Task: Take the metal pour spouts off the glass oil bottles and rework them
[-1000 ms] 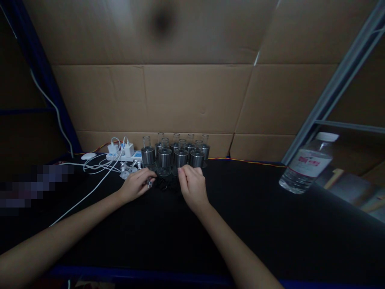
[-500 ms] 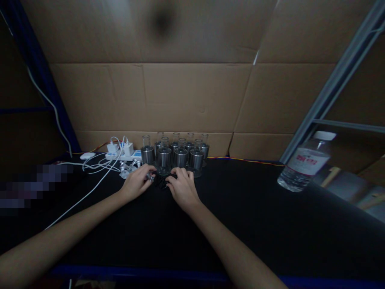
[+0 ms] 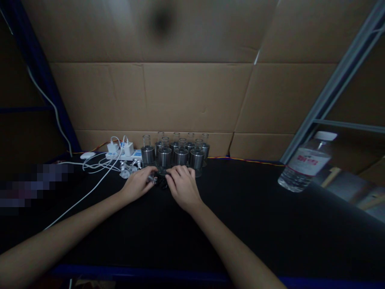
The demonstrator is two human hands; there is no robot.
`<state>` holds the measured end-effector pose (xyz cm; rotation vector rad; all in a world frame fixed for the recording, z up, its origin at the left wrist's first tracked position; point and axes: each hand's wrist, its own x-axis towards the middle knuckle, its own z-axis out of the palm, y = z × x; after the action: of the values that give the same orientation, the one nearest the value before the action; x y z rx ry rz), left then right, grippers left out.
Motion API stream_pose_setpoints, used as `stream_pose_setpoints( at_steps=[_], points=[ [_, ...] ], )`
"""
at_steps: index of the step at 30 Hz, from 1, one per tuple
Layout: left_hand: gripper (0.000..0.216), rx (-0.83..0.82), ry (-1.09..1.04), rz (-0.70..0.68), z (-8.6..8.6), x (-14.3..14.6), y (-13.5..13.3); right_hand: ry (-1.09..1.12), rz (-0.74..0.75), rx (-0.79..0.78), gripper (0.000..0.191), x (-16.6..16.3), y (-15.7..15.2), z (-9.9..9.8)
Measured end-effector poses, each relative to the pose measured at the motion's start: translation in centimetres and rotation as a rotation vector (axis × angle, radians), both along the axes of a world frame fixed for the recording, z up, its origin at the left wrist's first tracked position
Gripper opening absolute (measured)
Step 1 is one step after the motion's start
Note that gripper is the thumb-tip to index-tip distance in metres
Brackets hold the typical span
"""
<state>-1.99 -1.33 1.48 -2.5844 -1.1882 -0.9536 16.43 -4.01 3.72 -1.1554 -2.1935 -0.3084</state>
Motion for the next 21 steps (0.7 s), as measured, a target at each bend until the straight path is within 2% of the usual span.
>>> stream_pose_setpoints(
  at_steps=[5, 10, 16, 21],
  points=[
    [0.039, -0.065, 0.055, -0.059, -0.09, 0.07, -0.22, -0.094, 0.17, -0.054, 0.023, -0.83, -0.58, -0.09],
    [0.037, -0.052, 0.078, -0.137, 0.0, 0.06, -0.31, -0.13, 0.162, -0.059, 0.012, -0.92, -0.22, -0.49],
    [0.026, -0.015, 0.03, -0.191, -0.12, 0.3, -0.71, -0.113, 0.148, -0.083, 0.018, -0.44, -0.26, -0.22],
    [0.031, 0.038, -0.032, -0.217, -0.35, 0.43, -0.68, -0.187, 0.156, -0.076, 0.02, -0.55, -0.26, -0.29]
  ],
)
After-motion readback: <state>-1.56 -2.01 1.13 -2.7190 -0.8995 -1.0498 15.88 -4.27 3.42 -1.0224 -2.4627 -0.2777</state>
